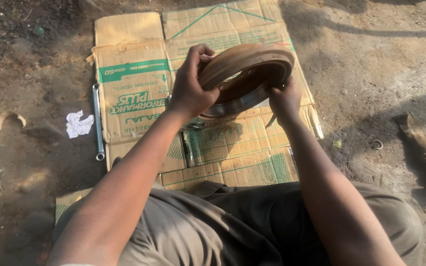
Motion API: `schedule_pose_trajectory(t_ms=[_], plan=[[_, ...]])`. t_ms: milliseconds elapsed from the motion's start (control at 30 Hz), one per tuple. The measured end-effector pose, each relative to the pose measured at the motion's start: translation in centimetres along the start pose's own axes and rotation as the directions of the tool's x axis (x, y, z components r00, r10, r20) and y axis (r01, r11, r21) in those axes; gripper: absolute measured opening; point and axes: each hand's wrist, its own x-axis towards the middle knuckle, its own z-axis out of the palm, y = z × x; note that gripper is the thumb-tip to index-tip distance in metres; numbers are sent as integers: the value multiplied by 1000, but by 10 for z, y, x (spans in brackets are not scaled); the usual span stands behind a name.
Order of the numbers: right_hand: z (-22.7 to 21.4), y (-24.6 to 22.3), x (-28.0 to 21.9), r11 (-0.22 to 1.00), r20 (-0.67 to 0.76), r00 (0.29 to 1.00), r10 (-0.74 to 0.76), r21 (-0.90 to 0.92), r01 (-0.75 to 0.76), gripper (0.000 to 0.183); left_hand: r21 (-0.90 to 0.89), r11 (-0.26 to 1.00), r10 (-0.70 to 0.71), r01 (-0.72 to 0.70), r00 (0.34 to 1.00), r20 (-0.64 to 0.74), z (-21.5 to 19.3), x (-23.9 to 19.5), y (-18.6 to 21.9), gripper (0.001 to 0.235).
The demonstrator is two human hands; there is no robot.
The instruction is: The person scrubs the inner surface of a circular metal part with a small metal tool while sitting on a cardboard sheet. The person repeatedly rotates the part to access different areas and continues scrubbing the interior.
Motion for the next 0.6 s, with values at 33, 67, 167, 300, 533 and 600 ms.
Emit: schedule_pose_trajectory(t_ms=[33, 67, 167, 300, 533, 600], plan=[[-4, -24, 2, 995, -30, 999, -28, -92, 25, 42, -47, 999, 22, -23, 1000, -11, -3, 1, 4, 61], [-12, -48, 5, 982, -58, 997, -58, -183, 46, 32, -94, 995, 44, -46, 999, -23, -5, 4, 8, 58], [-45, -115, 12, 815, -87, 850, -519, -348, 463, 22, -127, 952, 265, -280, 957, -122, -14, 6, 14, 62], [-66, -159, 11, 765, 3, 817, -577, -350, 541, 11, -21, 961, 276, -277, 961, -16, -28, -14, 16, 77], [-24, -127, -10, 734, 118, 905, -409, -547, 403, 32, 635, 731, -555, 250, 759, 341, -55, -13, 23, 114], [-21, -129, -11, 716, 120, 931, -345, -607, 344, 32, 670, 708, -581, 223, 723, 374, -63, -6, 23, 122]])
